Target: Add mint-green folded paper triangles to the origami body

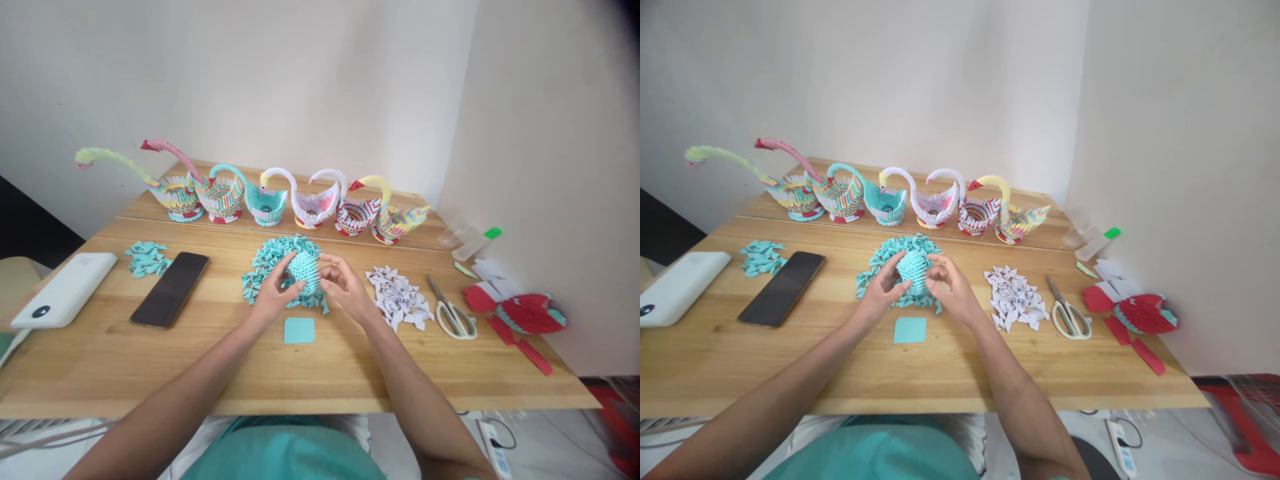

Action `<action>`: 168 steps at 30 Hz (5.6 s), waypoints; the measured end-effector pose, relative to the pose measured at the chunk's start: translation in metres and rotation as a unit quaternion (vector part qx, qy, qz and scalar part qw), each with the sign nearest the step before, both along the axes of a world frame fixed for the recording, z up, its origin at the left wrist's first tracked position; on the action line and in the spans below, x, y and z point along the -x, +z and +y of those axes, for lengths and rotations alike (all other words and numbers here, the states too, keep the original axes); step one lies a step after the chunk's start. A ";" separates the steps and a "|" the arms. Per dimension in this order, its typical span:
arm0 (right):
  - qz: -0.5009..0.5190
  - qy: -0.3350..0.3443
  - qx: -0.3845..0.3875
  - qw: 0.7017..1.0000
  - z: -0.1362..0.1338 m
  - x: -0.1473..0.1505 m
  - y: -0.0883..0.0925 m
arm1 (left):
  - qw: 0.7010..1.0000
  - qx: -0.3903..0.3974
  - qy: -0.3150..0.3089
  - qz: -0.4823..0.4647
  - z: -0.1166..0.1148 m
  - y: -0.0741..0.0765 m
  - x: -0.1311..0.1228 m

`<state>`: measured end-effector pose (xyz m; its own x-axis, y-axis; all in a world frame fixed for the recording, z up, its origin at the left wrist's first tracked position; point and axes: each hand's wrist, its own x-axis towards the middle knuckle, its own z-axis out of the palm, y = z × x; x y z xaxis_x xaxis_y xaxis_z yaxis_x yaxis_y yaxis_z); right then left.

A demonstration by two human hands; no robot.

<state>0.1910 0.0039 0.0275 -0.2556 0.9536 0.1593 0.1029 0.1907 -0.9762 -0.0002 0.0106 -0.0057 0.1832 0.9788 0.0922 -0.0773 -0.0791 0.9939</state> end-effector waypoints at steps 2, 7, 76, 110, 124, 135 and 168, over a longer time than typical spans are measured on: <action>-0.035 -0.006 -0.022 0.999 -0.002 0.003 0.001 | 1.000 -0.008 -0.002 0.009 -0.001 -0.001 0.000; -0.061 -0.017 -0.026 0.998 -0.006 0.009 0.004 | 0.999 -0.019 0.002 0.030 -0.003 0.000 -0.002; -0.155 -0.121 -0.050 0.979 0.013 -0.031 0.002 | 1.000 0.023 0.017 -0.006 -0.002 0.004 0.000; 0.040 -0.023 0.097 0.994 0.015 -0.016 -0.008 | 1.000 0.006 -0.003 0.022 0.001 -0.002 0.001; 0.077 0.004 0.108 0.991 0.016 -0.013 -0.013 | 0.999 -0.003 -0.014 0.031 0.000 -0.003 0.002; 0.048 0.012 0.088 0.995 0.016 -0.016 -0.013 | 0.999 -0.004 -0.012 0.052 -0.001 0.001 0.001; 0.118 -0.015 0.123 0.985 0.017 -0.003 -0.028 | 1.000 0.001 0.012 0.020 -0.001 0.001 0.000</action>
